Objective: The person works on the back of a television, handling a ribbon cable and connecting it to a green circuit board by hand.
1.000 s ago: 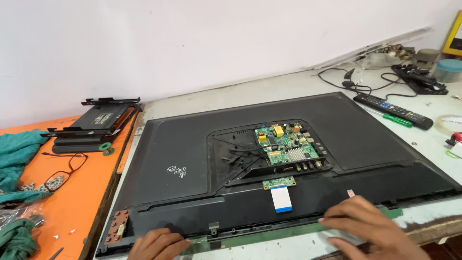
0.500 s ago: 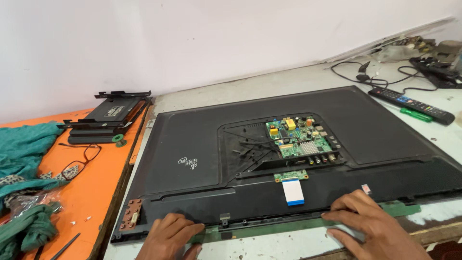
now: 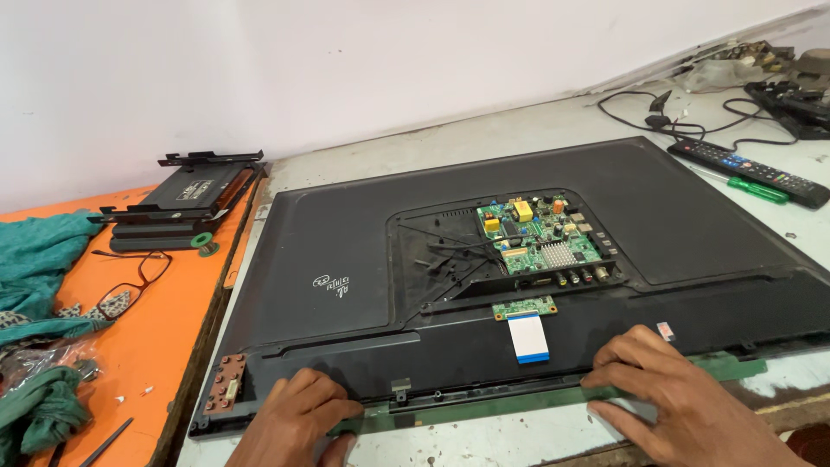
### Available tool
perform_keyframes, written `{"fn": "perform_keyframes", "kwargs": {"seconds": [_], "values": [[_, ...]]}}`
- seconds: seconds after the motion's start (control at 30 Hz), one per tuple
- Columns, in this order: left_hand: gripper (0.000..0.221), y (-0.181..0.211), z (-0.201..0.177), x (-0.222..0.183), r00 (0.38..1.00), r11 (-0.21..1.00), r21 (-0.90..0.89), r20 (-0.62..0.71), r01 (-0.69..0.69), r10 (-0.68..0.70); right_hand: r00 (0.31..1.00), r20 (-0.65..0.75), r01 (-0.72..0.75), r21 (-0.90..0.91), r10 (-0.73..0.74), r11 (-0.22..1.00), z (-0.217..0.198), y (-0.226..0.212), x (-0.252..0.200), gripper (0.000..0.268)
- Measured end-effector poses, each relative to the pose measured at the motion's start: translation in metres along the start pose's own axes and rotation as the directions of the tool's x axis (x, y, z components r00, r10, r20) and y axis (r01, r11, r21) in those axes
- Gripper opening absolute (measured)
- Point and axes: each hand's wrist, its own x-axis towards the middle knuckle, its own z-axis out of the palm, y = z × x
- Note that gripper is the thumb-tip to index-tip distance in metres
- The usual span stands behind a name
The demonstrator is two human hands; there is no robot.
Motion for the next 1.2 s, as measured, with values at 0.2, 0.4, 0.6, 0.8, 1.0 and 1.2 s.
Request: {"fn": "perform_keyframes", "kwargs": {"seconds": [0.2,0.4,0.6,0.8,1.0,1.2], "values": [[0.044,-0.004,-0.002,0.0,0.999,0.999,-0.035,0.04,0.03,-0.029,0.977,0.147,-0.159,0.035,0.153,0.987,-0.019,-0.019,0.007,0.028],[0.045,-0.007,-0.001,0.002,0.997,0.999,-0.03,0.071,0.043,-0.041,0.93,0.236,-0.289,0.0,0.281,0.957,-0.05,-0.057,0.014,0.03],[0.036,-0.011,0.003,0.002,0.993,0.987,0.109,0.022,-0.12,0.118,0.892,0.275,-0.357,-0.058,0.358,0.933,-0.07,-0.088,0.021,0.027],[0.062,-0.054,0.047,-0.045,0.878,0.997,-0.044,-0.472,0.062,-0.075,0.825,0.374,-0.376,-0.197,0.424,0.905,-0.061,-0.069,0.028,0.027],[0.052,-0.143,0.133,-0.093,0.599,0.364,-0.877,-0.114,0.314,-0.793,0.899,0.313,-0.234,-0.243,0.305,0.941,-0.016,-0.014,0.047,0.03],[0.061,-0.126,0.131,-0.092,0.664,-0.056,-0.92,0.322,0.389,-0.675,0.927,0.259,-0.221,-0.207,0.271,0.953,0.004,0.014,0.051,0.031]]}}
